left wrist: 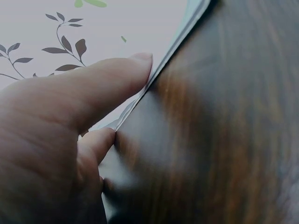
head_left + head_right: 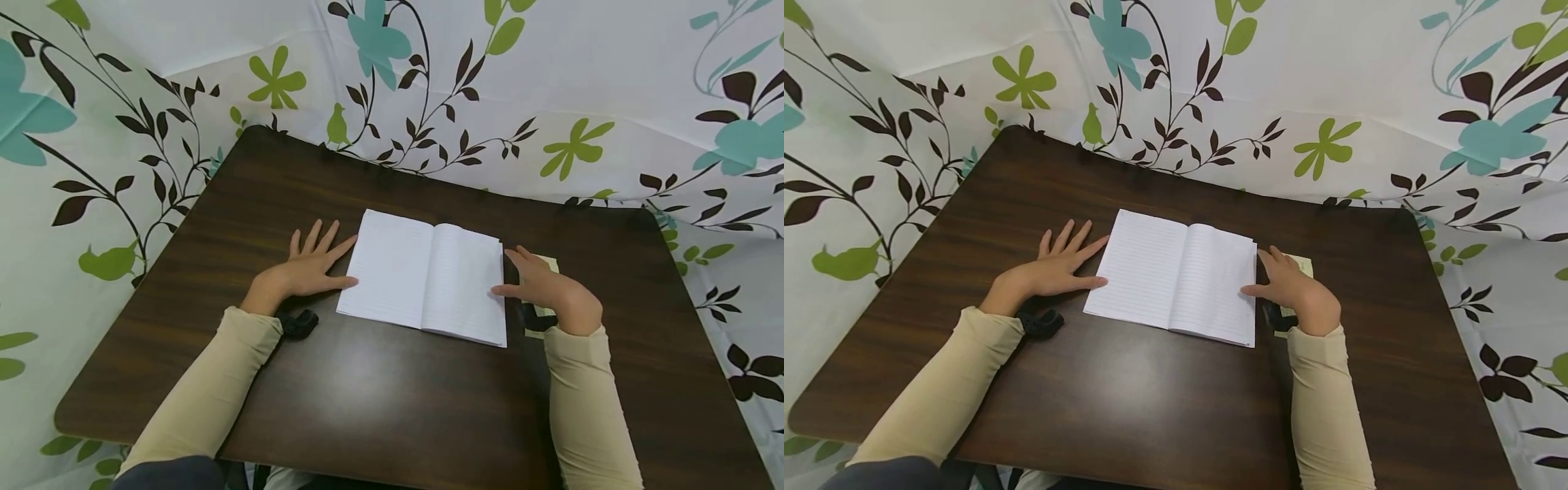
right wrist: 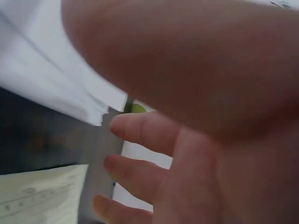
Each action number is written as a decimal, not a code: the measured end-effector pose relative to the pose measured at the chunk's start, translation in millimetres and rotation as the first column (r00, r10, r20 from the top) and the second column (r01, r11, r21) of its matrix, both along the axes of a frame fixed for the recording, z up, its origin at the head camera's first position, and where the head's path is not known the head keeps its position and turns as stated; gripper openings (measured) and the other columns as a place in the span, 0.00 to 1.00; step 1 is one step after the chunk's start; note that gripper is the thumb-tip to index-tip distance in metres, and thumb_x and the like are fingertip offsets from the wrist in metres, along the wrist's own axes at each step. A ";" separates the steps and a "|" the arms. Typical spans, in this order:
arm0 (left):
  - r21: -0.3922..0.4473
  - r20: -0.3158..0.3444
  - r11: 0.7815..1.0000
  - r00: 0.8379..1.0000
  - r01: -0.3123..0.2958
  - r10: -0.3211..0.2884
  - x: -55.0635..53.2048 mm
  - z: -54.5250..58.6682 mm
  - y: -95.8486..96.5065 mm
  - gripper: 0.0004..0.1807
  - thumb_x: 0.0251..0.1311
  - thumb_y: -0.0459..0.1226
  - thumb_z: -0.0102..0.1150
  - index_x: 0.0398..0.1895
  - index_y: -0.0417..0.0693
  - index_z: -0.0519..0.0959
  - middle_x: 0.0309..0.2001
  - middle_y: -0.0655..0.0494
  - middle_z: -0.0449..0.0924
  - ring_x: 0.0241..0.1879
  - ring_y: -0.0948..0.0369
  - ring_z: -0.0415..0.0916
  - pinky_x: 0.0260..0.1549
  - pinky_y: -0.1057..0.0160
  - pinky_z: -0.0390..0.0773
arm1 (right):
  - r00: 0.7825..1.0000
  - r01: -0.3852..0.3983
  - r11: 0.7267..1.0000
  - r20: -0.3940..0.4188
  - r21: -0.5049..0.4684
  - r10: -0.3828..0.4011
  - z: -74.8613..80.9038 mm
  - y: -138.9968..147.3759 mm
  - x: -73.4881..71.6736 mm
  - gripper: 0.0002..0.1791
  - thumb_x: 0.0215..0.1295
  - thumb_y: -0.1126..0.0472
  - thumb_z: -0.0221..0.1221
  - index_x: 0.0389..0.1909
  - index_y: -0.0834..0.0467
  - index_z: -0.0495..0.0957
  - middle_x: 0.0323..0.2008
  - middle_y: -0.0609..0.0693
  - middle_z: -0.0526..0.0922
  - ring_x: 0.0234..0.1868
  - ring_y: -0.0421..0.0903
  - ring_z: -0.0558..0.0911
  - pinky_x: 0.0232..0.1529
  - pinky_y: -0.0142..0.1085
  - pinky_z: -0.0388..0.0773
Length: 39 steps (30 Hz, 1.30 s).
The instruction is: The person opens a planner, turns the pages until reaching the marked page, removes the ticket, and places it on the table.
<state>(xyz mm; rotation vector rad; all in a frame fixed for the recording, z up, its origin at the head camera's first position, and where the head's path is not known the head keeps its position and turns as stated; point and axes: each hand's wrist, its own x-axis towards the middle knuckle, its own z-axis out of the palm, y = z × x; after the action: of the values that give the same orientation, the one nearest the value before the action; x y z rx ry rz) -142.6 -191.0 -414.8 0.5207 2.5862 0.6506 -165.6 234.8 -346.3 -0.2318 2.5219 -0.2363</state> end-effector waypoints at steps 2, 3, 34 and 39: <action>-0.005 -0.001 1.000 1.000 0.000 0.000 0.0 1.8 0.3 0.51 0.72 0.62 0.53 0.87 0.60 0.39 0.85 0.46 0.19 0.82 0.41 0.10 0.73 0.30 0.15 | 1.000 0.004 1.000 0.015 -0.010 -0.004 -1.8 0.3 0.2 0.61 0.67 0.41 0.67 0.82 0.71 0.41 0.80 0.77 0.37 0.80 0.77 0.43 0.75 0.73 0.48; -0.008 -0.001 1.000 1.000 -0.001 0.001 0.2 2.2 0.2 0.51 0.72 0.62 0.53 0.87 0.60 0.39 0.85 0.46 0.19 0.82 0.41 0.09 0.73 0.30 0.15 | 1.000 0.003 1.000 0.021 -0.012 -0.003 -2.6 0.1 0.1 0.62 0.66 0.41 0.68 0.82 0.70 0.40 0.81 0.77 0.36 0.80 0.78 0.42 0.75 0.74 0.48; 0.143 0.075 0.972 0.981 -0.187 0.178 13.8 12.8 27.3 0.47 0.74 0.58 0.53 0.85 0.45 0.50 0.85 0.35 0.34 0.82 0.33 0.27 0.74 0.25 0.34 | 0.999 0.023 0.999 0.041 0.041 -0.025 -7.0 5.7 6.9 0.66 0.60 0.45 0.75 0.83 0.67 0.41 0.81 0.73 0.38 0.80 0.77 0.43 0.75 0.76 0.37; 0.169 0.110 0.949 0.962 -0.267 0.251 17.7 34.9 33.6 0.41 0.78 0.55 0.49 0.81 0.37 0.56 0.74 0.32 0.60 0.71 0.37 0.60 0.68 0.35 0.66 | 0.999 0.027 0.999 0.035 0.021 -0.028 -5.9 7.5 8.1 0.65 0.60 0.46 0.75 0.83 0.67 0.42 0.82 0.73 0.37 0.80 0.77 0.44 0.74 0.77 0.36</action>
<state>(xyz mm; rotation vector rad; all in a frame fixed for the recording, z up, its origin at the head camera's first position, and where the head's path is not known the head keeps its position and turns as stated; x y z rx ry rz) -124.9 -157.3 -379.9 0.1999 2.5475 0.9831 -157.4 242.3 -352.1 -0.1834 2.4929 -0.2237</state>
